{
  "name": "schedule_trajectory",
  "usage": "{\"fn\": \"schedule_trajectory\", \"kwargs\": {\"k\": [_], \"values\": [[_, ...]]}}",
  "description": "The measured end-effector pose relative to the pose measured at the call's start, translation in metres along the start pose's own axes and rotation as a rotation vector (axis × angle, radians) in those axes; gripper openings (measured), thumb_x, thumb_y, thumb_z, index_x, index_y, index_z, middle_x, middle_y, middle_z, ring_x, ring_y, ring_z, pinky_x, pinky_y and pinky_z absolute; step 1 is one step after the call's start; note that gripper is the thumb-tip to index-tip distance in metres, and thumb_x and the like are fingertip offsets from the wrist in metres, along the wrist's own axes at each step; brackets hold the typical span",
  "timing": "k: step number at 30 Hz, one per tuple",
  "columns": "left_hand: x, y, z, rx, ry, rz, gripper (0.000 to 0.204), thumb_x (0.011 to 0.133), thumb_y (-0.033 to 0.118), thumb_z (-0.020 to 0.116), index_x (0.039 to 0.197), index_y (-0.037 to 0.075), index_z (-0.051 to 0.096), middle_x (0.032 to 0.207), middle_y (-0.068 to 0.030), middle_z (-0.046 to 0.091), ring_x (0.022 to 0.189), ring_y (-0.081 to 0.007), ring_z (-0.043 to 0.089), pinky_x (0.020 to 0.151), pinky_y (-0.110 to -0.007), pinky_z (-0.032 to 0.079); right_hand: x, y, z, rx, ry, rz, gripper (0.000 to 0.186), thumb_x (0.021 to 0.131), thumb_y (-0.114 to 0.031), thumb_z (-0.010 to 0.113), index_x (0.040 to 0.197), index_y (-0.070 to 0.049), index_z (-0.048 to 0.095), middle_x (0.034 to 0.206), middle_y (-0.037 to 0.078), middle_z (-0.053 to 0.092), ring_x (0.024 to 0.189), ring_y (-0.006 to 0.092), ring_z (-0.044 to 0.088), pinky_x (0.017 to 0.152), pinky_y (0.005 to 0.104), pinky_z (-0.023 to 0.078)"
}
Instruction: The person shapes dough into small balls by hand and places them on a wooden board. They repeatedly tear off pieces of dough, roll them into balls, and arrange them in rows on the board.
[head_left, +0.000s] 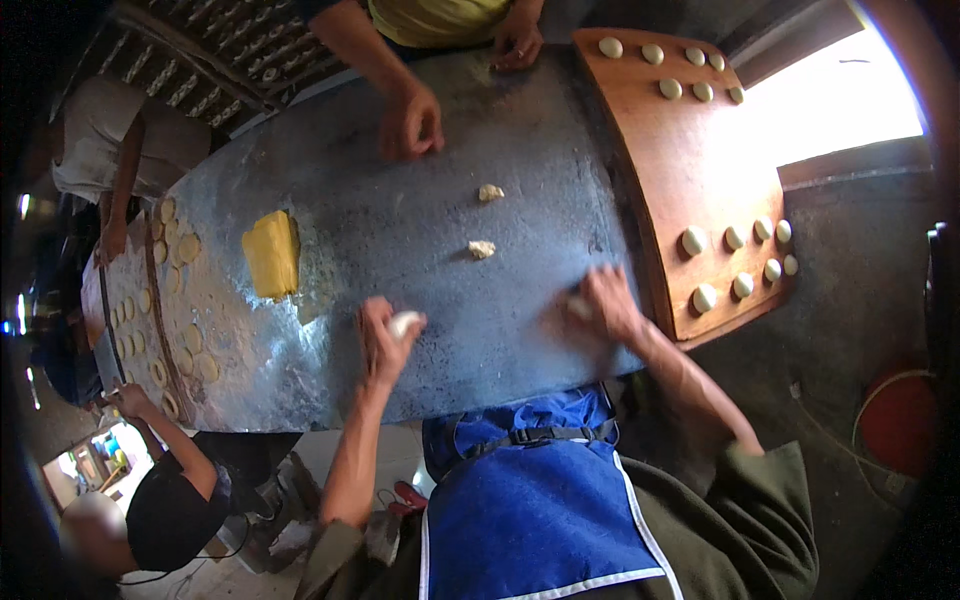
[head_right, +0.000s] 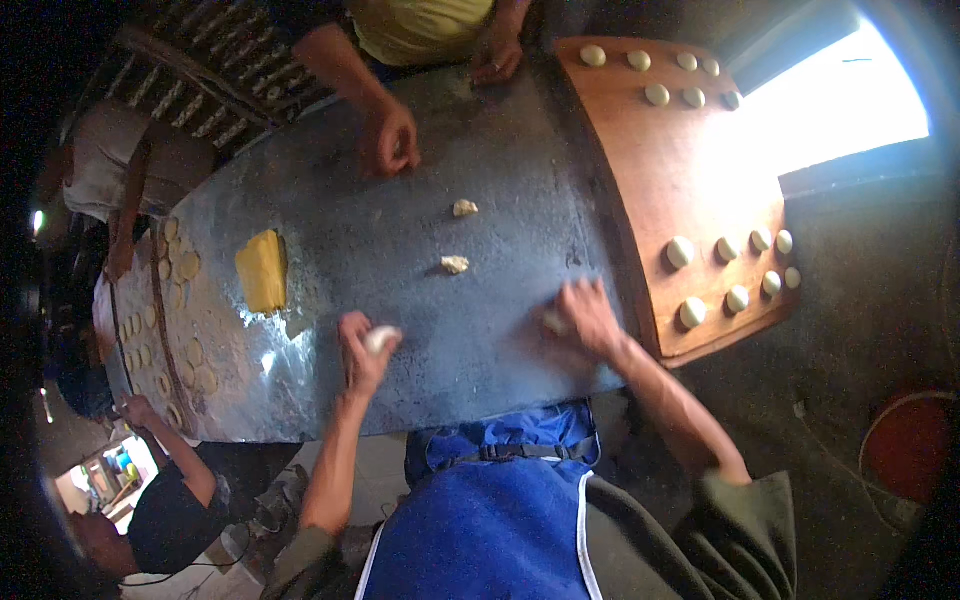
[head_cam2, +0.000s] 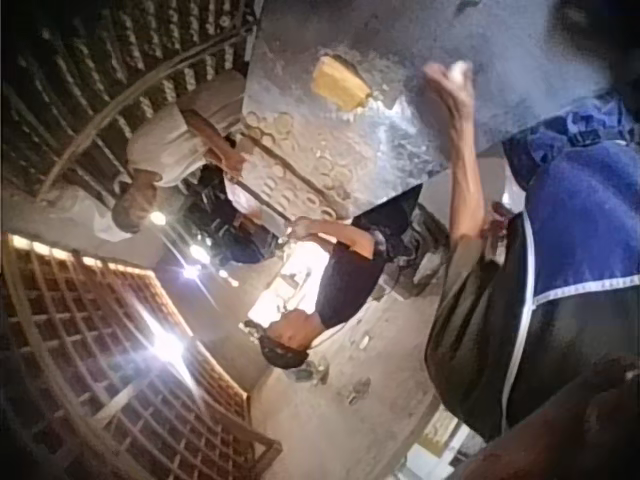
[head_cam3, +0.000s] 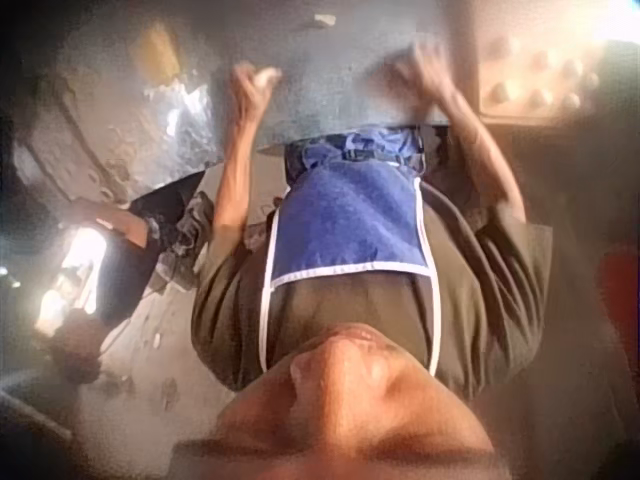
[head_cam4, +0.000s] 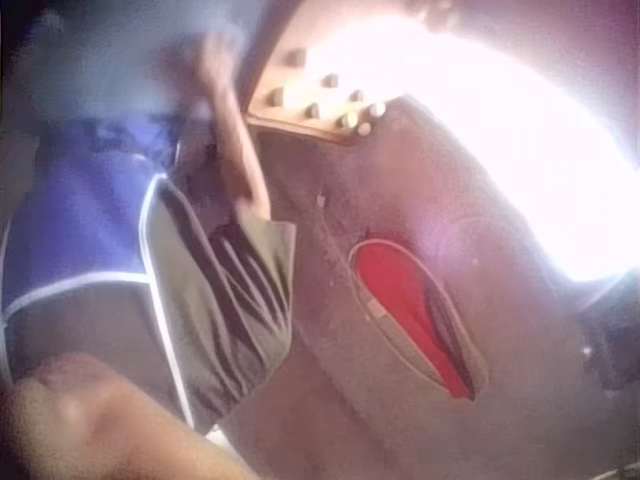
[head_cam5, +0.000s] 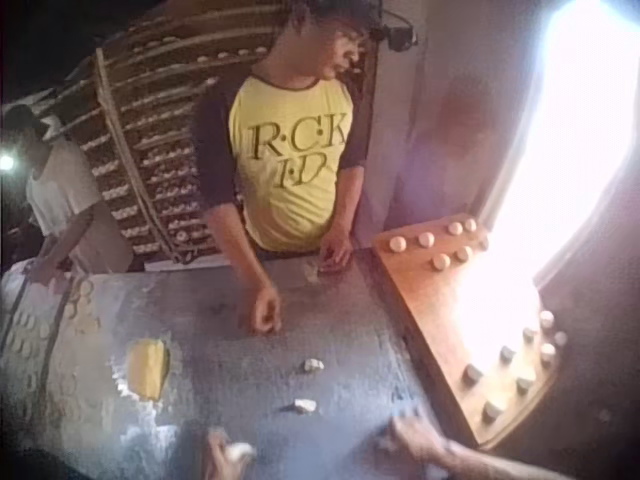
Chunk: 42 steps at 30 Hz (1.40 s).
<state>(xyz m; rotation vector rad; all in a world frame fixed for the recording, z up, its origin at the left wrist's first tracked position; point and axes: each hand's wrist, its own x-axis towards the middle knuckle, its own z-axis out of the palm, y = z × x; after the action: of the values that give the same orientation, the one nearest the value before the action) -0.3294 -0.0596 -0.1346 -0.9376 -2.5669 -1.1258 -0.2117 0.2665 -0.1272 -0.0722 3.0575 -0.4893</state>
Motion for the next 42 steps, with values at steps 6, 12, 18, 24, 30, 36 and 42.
{"fn": "schedule_trajectory", "kwargs": {"k": [6,12,18,24,30,36,42], "values": [[0.002,0.01,0.018,-0.025,-0.023,-0.047,0.04,0.088,0.011,0.077,0.109,0.004,0.043,0.096,-0.0144,0.051,0.088,-0.0329,0.054,0.08,-0.048,0.044,0.013,-0.028,0.027,0.369,0.367,0.087,0.05,0.076,-0.027,0.083,0.108,-0.002,0.052,0.091,0.015,0.053,0.092,0.0381,0.051,0.089,0.0492,0.042],[0.001,0.003,0.006,0.021,0.031,-0.205,0.036,0.089,0.014,0.077,0.102,0.005,0.044,0.095,-0.0149,0.05,0.087,-0.0335,0.053,0.078,-0.047,0.042,0.018,0.005,0.016,0.098,0.293,0.085,0.04,0.075,-0.021,0.08,0.099,-0.005,0.052,0.091,0.016,0.052,0.086,0.0349,0.051,0.079,0.0474,0.04],[-0.015,0.005,0.017,-0.04,-0.044,-0.034,0.032,0.091,0.015,0.074,0.101,0.005,0.044,0.094,-0.0148,0.051,0.088,-0.0337,0.053,0.08,-0.048,0.042,-0.003,0.007,0.046,0.396,0.307,-0.132,0.046,0.077,-0.023,0.078,0.107,0.0,0.051,0.097,0.019,0.052,0.089,0.0375,0.051,0.078,0.0501,0.04],[-0.004,0.01,0.012,-0.042,0.131,-0.319,0.028,0.092,0.012,0.071,0.097,0.005,0.044,0.091,-0.0142,0.049,0.085,-0.0329,0.053,0.076,-0.047,0.043,0.006,-0.005,0.035,0.218,0.467,0.107,0.034,0.076,-0.017,0.077,0.095,-0.005,0.052,0.083,0.011,0.052,0.085,0.0338,0.049,0.08,0.0459,0.038],[-0.028,0.0,-0.001,0.065,0.063,-0.06,0.02,0.093,0.004,0.066,0.102,0.004,0.048,0.094,-0.0146,0.053,0.087,-0.0334,0.054,0.081,-0.049,0.043,-0.004,0.01,0.023,0.208,0.181,-0.002,0.037,0.075,-0.01,0.077,0.099,-0.005,0.05,0.084,0.011,0.053,0.08,0.0353,0.052,0.077,0.0476,0.041],[-0.048,-0.016,-0.015,-0.045,-0.119,-0.345,0.023,0.094,0.007,0.069,0.108,0.003,0.052,0.106,-0.0152,0.058,0.096,-0.0333,0.058,0.086,-0.045,0.047,-0.01,-0.006,0.029,0.316,0.381,-0.077,0.04,0.076,-0.007,0.077,0.106,-0.003,0.051,0.092,0.018,0.054,0.084,0.0378,0.054,0.069,0.0504,0.044],[-0.026,0.008,-0.051,-0.128,-0.258,-0.315,0.035,0.088,0.007,0.076,0.12,0.003,0.06,0.107,-0.0114,0.066,0.097,-0.0281,0.065,0.085,-0.039,0.053,-0.056,-0.002,0.019,0.122,0.325,0.161,0.032,0.083,-0.001,0.073,0.111,0.003,0.057,0.09,0.017,0.06,0.082,0.0398,0.06,0.076,0.0468,0.051]]}}
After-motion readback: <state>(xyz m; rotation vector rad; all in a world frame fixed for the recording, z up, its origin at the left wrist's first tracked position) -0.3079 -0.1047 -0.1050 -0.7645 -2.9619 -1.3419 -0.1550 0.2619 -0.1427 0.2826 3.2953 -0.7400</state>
